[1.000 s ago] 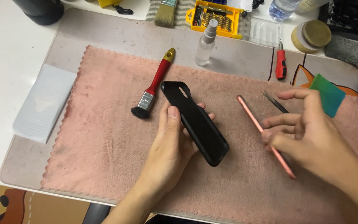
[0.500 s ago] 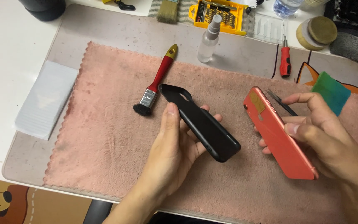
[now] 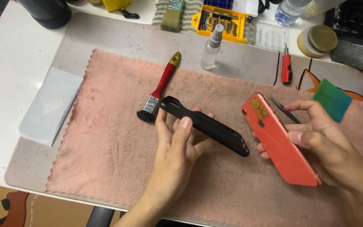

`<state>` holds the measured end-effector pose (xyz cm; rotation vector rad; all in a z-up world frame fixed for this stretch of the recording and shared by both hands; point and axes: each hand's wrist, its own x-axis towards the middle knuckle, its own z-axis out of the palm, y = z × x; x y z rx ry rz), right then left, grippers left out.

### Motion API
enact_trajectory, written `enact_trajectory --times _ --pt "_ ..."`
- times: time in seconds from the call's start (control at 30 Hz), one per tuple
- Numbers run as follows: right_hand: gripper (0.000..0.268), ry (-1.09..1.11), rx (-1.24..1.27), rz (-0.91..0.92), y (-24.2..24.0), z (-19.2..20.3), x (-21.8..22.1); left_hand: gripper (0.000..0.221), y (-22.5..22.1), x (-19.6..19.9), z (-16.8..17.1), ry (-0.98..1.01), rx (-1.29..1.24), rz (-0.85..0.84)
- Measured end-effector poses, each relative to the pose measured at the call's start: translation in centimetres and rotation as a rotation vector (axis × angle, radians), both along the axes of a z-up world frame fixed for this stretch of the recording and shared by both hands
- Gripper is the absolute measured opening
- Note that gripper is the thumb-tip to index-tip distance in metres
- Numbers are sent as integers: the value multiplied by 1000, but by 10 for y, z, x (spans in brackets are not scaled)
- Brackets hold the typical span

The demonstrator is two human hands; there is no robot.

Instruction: Completing a phone repair by cleaning the device, applying a screen protector, and installing a protective case.

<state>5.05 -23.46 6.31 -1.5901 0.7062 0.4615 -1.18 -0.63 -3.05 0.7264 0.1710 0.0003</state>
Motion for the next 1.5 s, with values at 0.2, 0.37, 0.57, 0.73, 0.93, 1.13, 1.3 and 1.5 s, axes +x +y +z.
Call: enact_trajectory --times 0.2,0.37,0.57,0.73,0.93,1.13,1.3,1.5 --pt "63 -25 -12 27 -13 -12 -1 46 -1 1 -8 27 -101 17" --pt "59 -74 -35 60 -13 -16 0 39 -1 1 -5 69 -171 28" --pt "59 -107 -1 75 -20 -23 -2 40 -2 1 -3 99 -171 31" --pt "64 -216 28 172 -47 -48 -4 35 -2 2 -5 93 -168 19" --pt "70 -546 49 448 -40 -43 -23 59 -7 -4 -7 1 -62 -104" --pt "78 -650 -173 583 -17 -32 -29 89 -13 -15 10 -173 114 -230" --pt "82 -658 -257 651 -10 -30 -30 91 -14 -20 14 -215 148 -292" --pt "82 -664 -321 685 -8 -31 -31 91 -13 -18 16 -260 317 -281"
